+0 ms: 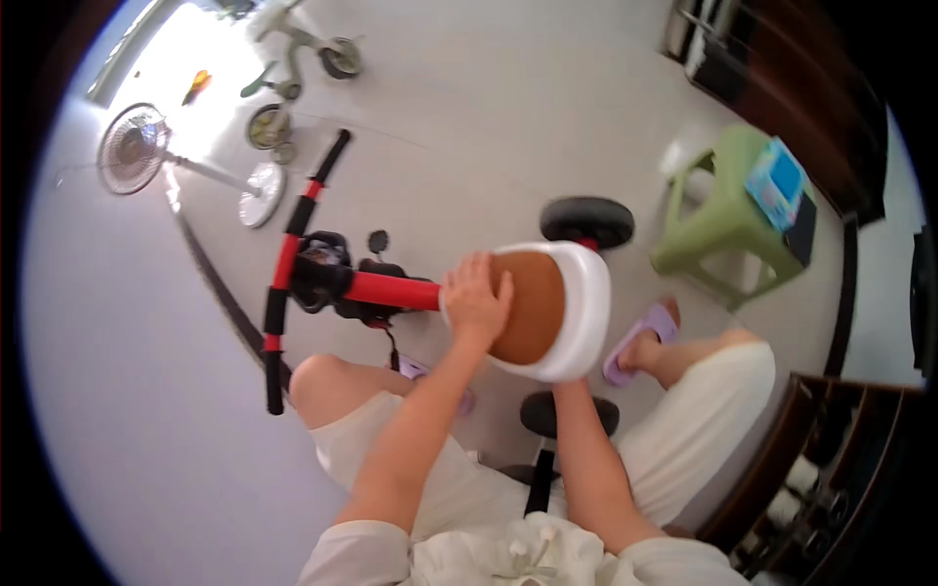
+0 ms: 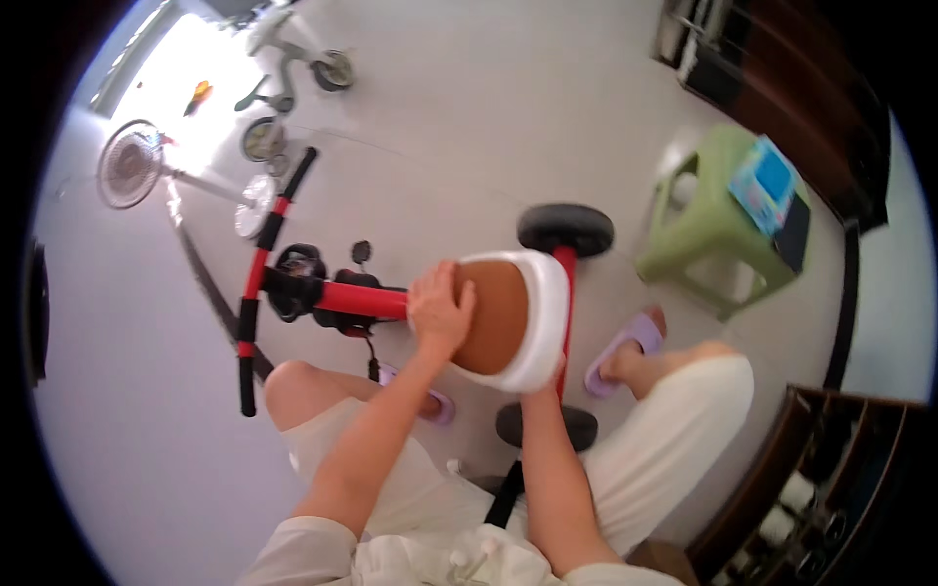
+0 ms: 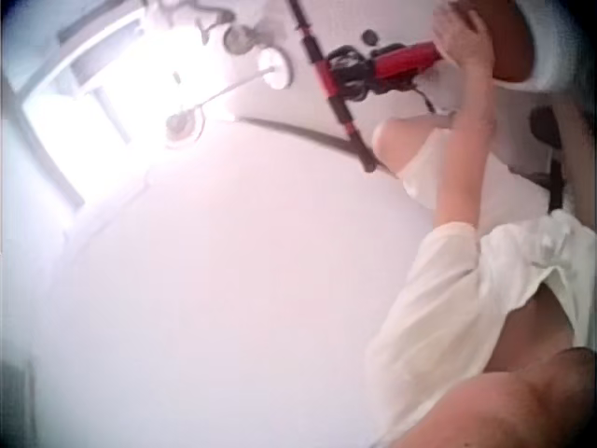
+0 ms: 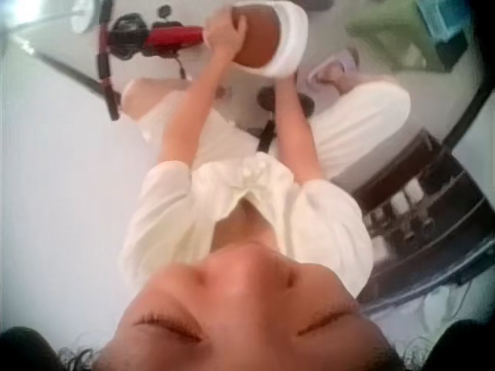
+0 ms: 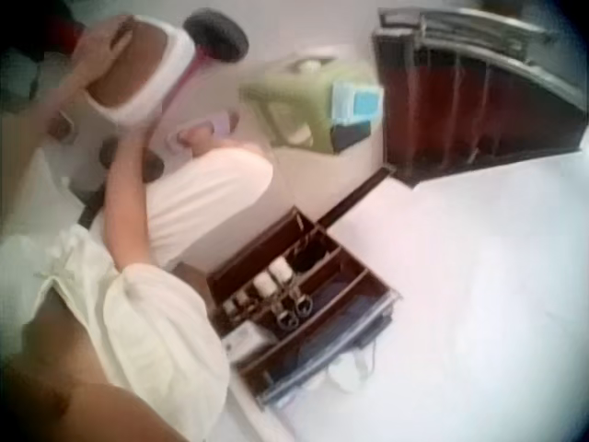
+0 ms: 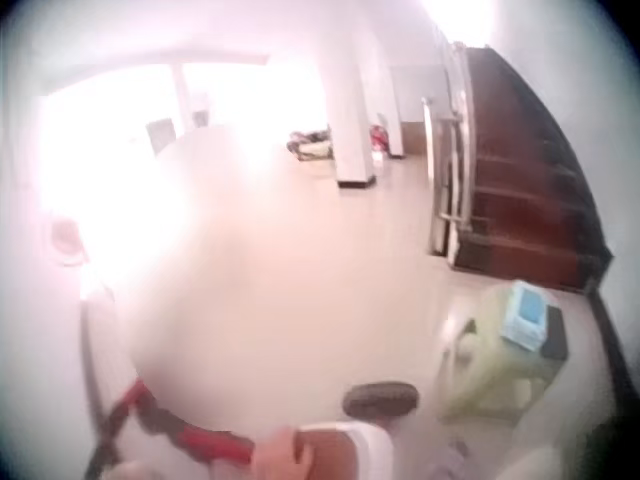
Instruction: The person wipes the seat, wheels, and frame of a tricycle with a cloth while holding the handlebars.
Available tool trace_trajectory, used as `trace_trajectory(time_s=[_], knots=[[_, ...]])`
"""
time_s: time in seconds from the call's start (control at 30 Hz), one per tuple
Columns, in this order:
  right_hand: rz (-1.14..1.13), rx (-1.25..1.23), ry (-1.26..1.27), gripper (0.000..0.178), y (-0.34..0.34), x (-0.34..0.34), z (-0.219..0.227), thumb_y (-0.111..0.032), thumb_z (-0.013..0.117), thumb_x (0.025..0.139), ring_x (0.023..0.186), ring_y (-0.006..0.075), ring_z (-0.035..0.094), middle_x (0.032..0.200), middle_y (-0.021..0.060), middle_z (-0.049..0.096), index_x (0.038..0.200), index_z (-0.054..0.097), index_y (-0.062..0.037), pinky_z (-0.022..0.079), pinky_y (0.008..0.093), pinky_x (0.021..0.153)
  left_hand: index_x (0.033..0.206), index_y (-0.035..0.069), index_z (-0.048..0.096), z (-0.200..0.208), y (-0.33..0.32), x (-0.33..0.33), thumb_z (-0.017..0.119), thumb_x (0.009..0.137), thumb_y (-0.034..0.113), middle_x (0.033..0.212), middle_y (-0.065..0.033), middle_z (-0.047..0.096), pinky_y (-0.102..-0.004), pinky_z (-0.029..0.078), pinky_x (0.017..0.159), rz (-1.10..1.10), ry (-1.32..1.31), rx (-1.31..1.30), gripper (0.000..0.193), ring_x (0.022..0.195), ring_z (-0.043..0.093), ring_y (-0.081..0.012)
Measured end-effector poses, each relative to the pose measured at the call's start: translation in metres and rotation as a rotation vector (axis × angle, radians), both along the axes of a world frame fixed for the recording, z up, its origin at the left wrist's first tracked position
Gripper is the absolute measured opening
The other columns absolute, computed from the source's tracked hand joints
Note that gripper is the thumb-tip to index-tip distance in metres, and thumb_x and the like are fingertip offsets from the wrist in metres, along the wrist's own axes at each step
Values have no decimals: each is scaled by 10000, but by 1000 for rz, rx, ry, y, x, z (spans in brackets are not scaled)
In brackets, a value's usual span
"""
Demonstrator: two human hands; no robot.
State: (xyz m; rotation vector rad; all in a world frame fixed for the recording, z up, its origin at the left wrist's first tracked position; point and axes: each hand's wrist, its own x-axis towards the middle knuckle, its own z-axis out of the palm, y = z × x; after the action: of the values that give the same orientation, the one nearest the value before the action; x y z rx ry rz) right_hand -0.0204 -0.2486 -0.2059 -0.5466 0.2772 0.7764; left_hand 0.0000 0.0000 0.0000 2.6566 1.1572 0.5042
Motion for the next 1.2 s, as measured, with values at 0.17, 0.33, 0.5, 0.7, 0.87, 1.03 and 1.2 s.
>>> trace_trajectory(time_s=[0.17, 0.33, 0.5, 0.7, 0.87, 1.03, 1.2], knots=[[-102, 57, 408, 330, 95, 99, 39, -285, 570, 895, 989, 296, 622, 1057, 157, 650, 1073, 600, -8, 503, 398, 889, 1254, 66, 568, -6, 5, -6, 573, 895, 345, 1269, -129, 582, -440, 350, 1051, -33, -21, 60, 455, 1197, 524, -294], [266, -360, 223, 146, 114, 85, 28, -141, 520, 945, 911, 258, 629, 987, 118, 615, 993, 565, -10, 541, 433, 814, 1285, 71, 554, -18, 11, -13, 563, 908, 330, 1305, -134, 567, -444, 342, 1062, -28, 9, 67, 458, 1239, 503, -294], [681, -1002, -476, 213, 62, 146, -11, -135, 509, 945, 882, 361, 660, 1056, 247, 641, 1005, 620, 37, 522, 474, 784, 1299, 83, 546, -31, -9, 11, 539, 926, 306, 1316, -125, 565, -429, 355, 1059, -78, -22, -13, 434, 1246, 498, -297], [154, -1305, -907, 294, 92, 172, 77, -129, 544, 918, 1061, 413, 591, 1170, 272, 604, 1140, 613, 51, 458, 456, 933, 1312, 95, 539, -18, 22, -19, 504, 946, 318, 1326, -118, 562, -437, 355, 1060, -4, 46, 33, 430, 1246, 496, -311], [341, -1120, -1337, 496, 106, 113, 29, -182, 544, 944, 1423, 372, 259, 1549, 220, 246, 1383, 447, 27, 260, 406, 1147, 1319, 85, 532, -21, 20, -17, 491, 948, 308, 1328, -126, 560, -440, 356, 1059, -17, 37, 19, 435, 1245, 494, -324], [388, -1065, -1162, 586, 118, 116, 22, -203, 527, 961, 1445, 377, 197, 1566, 203, 208, 1470, 310, -9, 215, 418, 1167, 1313, 70, 534, -16, 23, -23, 493, 943, 297, 1322, -135, 561, -449, 357, 1054, -12, 46, 27, 436, 1241, 495, -333], [337, -1120, -1108, 675, 150, 163, 5, -198, 545, 945, 1410, 385, 275, 1553, 209, 238, 1501, 207, -19, 277, 406, 1139, 1310, 58, 531, -15, 21, -19, 499, 934, 278, 1325, -151, 555, -459, 352, 1055, -35, 30, 10, 436, 1245, 489, -346]])
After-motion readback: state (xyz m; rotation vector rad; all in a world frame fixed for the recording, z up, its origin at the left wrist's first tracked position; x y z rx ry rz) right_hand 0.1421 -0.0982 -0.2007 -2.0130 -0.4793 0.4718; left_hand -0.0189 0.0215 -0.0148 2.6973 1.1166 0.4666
